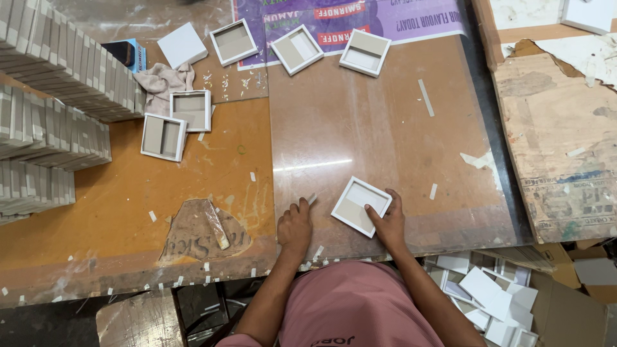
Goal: The person assembles small white cardboard boxes by folding flaps and pressing edges together. They handle each box one at a time, aligning and securing the sides, then placing the finished boxes on the table.
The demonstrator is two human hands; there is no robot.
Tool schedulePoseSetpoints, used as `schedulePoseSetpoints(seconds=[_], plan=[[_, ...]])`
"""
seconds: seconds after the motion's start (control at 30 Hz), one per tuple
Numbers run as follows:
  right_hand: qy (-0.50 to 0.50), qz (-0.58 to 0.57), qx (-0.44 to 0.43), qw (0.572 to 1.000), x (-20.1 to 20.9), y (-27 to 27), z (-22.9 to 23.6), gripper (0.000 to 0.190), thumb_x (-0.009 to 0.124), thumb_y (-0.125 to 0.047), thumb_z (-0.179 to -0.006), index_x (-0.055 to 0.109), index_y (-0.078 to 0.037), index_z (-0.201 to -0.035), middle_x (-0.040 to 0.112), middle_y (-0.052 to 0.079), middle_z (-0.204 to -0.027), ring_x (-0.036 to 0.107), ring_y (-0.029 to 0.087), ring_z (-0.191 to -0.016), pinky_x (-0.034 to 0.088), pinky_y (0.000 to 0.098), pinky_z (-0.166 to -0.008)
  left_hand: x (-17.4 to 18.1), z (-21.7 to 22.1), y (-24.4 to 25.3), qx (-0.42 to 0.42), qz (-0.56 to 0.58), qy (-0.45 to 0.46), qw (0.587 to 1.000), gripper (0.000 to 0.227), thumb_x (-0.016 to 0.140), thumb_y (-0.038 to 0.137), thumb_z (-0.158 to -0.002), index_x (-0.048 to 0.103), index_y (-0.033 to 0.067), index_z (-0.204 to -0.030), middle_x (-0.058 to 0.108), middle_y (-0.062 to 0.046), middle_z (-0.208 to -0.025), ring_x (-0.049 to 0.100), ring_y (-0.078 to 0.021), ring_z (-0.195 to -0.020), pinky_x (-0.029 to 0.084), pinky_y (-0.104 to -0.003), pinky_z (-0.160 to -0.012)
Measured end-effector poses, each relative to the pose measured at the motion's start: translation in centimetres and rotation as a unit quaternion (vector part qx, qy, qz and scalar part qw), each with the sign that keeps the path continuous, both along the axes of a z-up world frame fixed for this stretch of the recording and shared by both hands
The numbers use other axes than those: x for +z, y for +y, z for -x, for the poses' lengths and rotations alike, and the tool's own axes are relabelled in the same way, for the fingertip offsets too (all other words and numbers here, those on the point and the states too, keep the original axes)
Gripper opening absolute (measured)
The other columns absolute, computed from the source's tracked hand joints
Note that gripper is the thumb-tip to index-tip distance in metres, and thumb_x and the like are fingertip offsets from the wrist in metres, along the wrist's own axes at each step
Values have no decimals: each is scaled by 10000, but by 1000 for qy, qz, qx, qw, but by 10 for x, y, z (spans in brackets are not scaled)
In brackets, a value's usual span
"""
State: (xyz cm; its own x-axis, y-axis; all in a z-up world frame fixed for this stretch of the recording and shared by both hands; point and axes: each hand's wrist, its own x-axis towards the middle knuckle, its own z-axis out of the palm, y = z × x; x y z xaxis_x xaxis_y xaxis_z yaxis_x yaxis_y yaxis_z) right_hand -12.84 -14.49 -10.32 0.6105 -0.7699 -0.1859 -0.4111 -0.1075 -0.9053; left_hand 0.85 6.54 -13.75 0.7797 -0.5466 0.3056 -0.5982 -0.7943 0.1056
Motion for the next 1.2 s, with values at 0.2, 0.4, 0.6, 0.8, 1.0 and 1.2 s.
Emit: schedulePoseSetpoints(seconds=[0.2, 0.4, 0.6, 0.8, 1.0, 1.2], plan=[[-66, 59, 27, 996, -13, -5, 0, 575, 745, -193, -942, 455, -22, -1408, 734, 163, -1054, 711, 207, -904, 588, 350, -767, 19, -4, -5, 10, -3, 43, 999, 286, 618, 180, -922, 617, 70, -1186, 680, -115, -836, 703, -287, -684, 565, -408, -575], [-39, -83, -16, 996, -30, 2, 13, 260, 596, -211, -1062, 660, -18, -1225, 679, 72, -861, 639, 141, -744, 565, 308, -633, 53, -8, -11, 42, 189, 297, 935, 267, 556, 132, -1013, 553, -49, -1208, 677, -226, -975, 684, -434, -814, 537, -530, -709], [-47, -143, -8, 989, -30, 2, 14, 222, 697, -161, -978, 717, 43, -1062, 717, 74, -838, 675, 114, -693, 597, 271, -595, 74, 14, -43, -100, 232, 215, 943, 303, 607, 86, -918, 669, 4, -1203, 702, -182, -1016, 702, -387, -889, 569, -469, -756], [-60, -153, -16, 986, -33, 2, 13, 213, 743, -130, -940, 732, 58, -1040, 746, 94, -848, 699, 113, -693, 606, 256, -602, 44, 20, -82, -87, 52, 190, 977, 473, 619, 43, -845, 627, -35, -1311, 698, -184, -1011, 717, -314, -849, 585, -415, -663], [-72, -177, 0, 981, -35, -1, 18, 226, 729, -147, -975, 748, 62, -1061, 740, 101, -854, 670, 119, -687, 571, 263, -602, 23, 55, -89, -238, 17, 211, 948, 470, 605, 48, -844, 614, -49, -1305, 704, -189, -1020, 727, -312, -808, 587, -426, -648], [-103, -210, -36, 972, -54, -1, 24, 224, 710, -140, -961, 728, 67, -1047, 744, 116, -912, 716, 130, -731, 628, 282, -650, 30, 14, -93, -81, -11, 217, 973, 420, 555, 27, -905, 618, -53, -1312, 708, -191, -974, 727, -309, -711, 590, -419, -572]])
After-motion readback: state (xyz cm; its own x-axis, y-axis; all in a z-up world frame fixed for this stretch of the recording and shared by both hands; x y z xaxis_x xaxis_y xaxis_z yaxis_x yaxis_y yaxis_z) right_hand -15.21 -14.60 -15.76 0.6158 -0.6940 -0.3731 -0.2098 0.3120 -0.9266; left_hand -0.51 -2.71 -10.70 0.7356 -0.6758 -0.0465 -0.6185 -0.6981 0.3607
